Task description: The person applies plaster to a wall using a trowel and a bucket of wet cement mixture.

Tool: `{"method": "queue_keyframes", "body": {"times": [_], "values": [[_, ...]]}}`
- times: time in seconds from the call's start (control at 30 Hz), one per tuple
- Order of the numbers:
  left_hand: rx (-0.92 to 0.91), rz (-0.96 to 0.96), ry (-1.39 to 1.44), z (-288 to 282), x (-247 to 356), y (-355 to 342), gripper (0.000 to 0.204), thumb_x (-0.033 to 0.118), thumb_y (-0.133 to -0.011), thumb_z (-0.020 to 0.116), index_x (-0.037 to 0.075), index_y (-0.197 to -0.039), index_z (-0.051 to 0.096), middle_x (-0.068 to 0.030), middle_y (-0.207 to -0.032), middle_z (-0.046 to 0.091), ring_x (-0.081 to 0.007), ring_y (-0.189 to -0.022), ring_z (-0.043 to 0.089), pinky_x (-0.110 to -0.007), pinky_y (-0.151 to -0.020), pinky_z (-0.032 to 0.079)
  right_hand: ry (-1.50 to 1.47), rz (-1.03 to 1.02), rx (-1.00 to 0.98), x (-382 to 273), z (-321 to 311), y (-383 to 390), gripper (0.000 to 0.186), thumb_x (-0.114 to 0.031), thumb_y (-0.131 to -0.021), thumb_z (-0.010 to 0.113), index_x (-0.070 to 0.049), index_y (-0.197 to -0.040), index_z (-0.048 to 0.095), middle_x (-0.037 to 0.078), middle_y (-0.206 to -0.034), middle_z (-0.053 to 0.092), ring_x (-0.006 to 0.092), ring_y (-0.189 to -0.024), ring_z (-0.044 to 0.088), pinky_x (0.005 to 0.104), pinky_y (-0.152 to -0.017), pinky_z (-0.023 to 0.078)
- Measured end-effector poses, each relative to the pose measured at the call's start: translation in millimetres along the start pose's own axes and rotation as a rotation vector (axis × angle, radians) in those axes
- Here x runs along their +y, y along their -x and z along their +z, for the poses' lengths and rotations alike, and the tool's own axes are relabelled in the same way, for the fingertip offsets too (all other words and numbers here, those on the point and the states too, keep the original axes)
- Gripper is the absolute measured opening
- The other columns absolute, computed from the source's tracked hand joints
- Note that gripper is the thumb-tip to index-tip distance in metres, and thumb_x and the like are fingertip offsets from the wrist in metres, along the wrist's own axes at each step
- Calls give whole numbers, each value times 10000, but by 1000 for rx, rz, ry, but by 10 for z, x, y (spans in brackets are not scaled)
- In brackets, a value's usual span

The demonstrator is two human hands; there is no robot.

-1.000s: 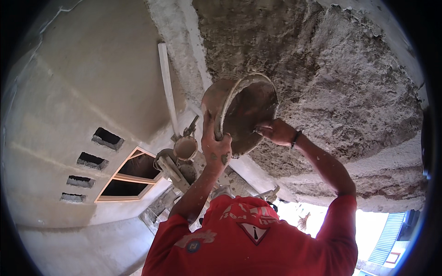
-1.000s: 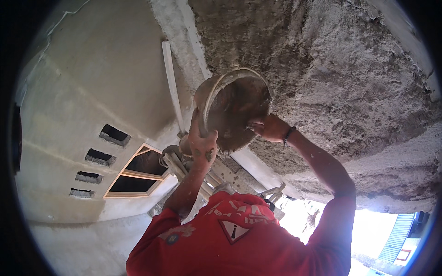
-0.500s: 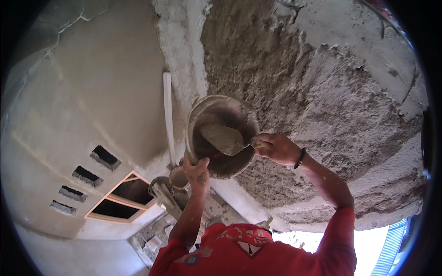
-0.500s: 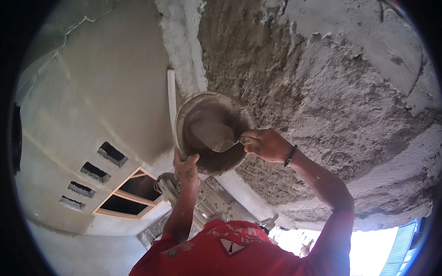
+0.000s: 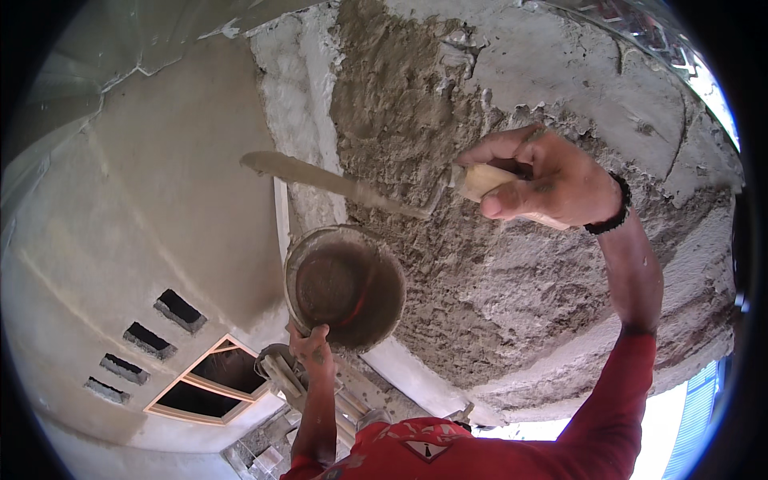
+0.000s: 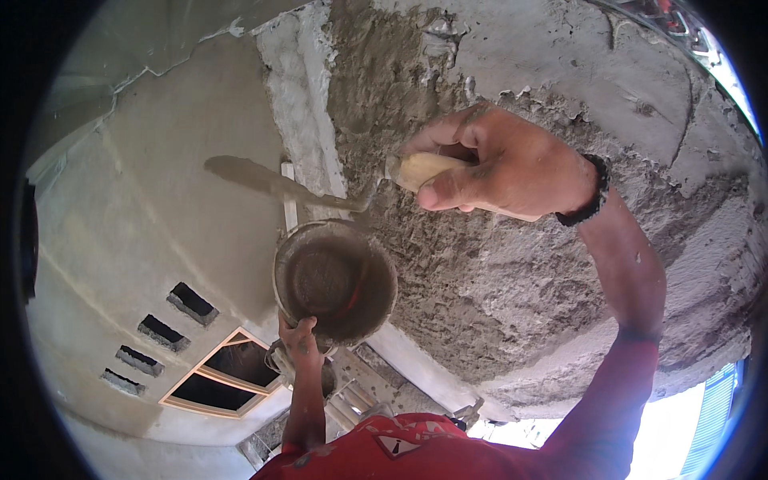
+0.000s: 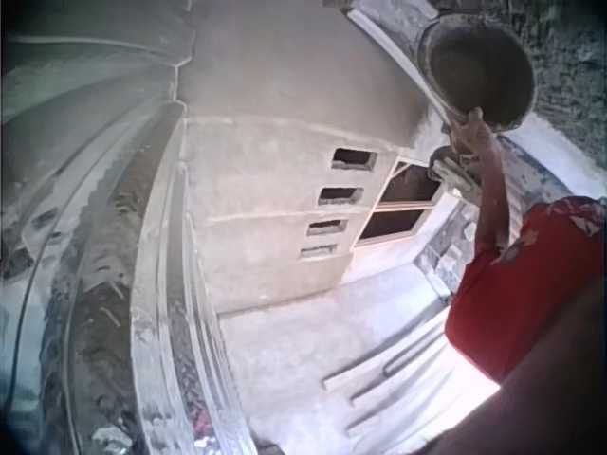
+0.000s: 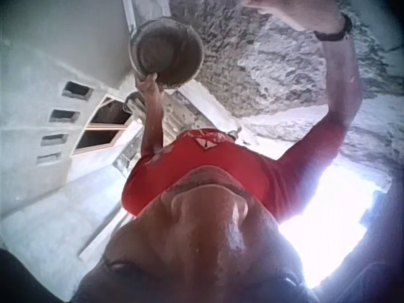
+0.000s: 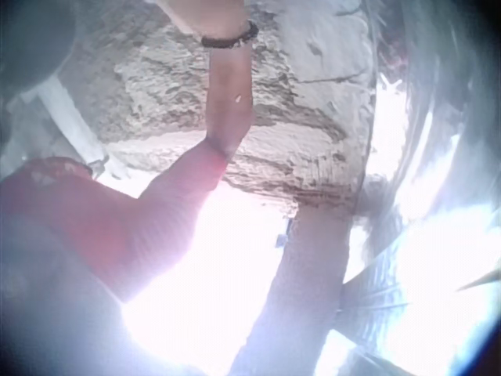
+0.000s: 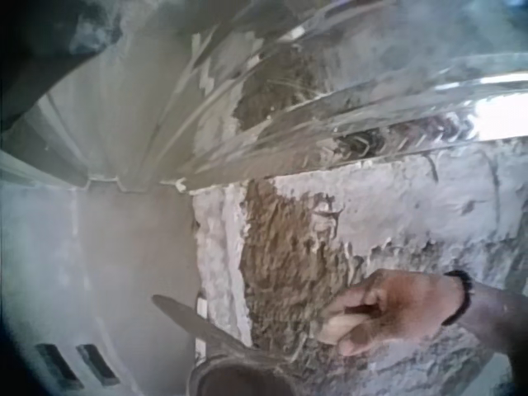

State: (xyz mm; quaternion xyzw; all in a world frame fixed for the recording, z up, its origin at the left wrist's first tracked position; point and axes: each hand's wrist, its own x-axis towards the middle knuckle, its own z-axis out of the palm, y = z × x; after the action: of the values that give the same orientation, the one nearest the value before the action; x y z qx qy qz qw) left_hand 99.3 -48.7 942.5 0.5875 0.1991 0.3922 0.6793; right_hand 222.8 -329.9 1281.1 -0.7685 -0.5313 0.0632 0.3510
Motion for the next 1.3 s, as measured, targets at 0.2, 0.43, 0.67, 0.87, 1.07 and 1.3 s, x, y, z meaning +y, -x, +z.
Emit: {"method": "queue_keyframes", "body": {"times": [0.2,0.43,0.67,0.87,1.07,1.3], "values": [[-41,249,-133,-193,-543,98,240,92,-683,579,69,-915,638,-221,-1125,582,-373,-965,578,-422,-847,445,234,480,455,572,-546,11,375,-233,-917,607,-27,-1229,576,160,-894,662,189,-670,636,299,-606,594],[-88,216,-81,-120,-494,250,220,58,-695,555,45,-887,660,-243,-1113,580,-428,-1017,560,-468,-941,410,413,220,587,488,-841,564,439,-384,-948,562,-29,-1206,549,25,-722,571,81,-519,532,238,-444,506],[-70,-64,30,258,-315,456,438,11,-745,567,-36,-1179,534,-120,-1108,600,-216,-1014,577,-309,-936,427,-109,548,-146,1193,885,895,399,-293,-912,586,6,-1171,539,73,-768,604,77,-511,531,198,-417,477],[-66,-104,296,478,-335,535,526,-34,-754,538,-33,-1276,471,-108,-1176,580,-185,-1041,564,-290,-952,418,-1039,813,-240,1511,2228,881,385,-131,-891,593,1,-1203,410,122,-770,606,198,-586,623,336,-515,567],[-1,-69,201,539,-422,553,663,-71,-775,504,-32,-1413,325,-144,-1242,541,-204,-1112,539,-297,-1002,391,-1515,769,187,1513,2900,521,270,-134,-906,558,-13,-1123,453,134,-857,589,226,-663,620,392,-593,574],[-86,-206,211,564,-180,495,681,-77,-771,479,-31,-1425,300,-146,-1183,563,-200,-1010,582,-284,-877,475,-1320,710,369,1446,3009,-61,320,-106,-864,601,7,-1119,446,118,-841,586,217,-644,617,381,-512,533]]}}
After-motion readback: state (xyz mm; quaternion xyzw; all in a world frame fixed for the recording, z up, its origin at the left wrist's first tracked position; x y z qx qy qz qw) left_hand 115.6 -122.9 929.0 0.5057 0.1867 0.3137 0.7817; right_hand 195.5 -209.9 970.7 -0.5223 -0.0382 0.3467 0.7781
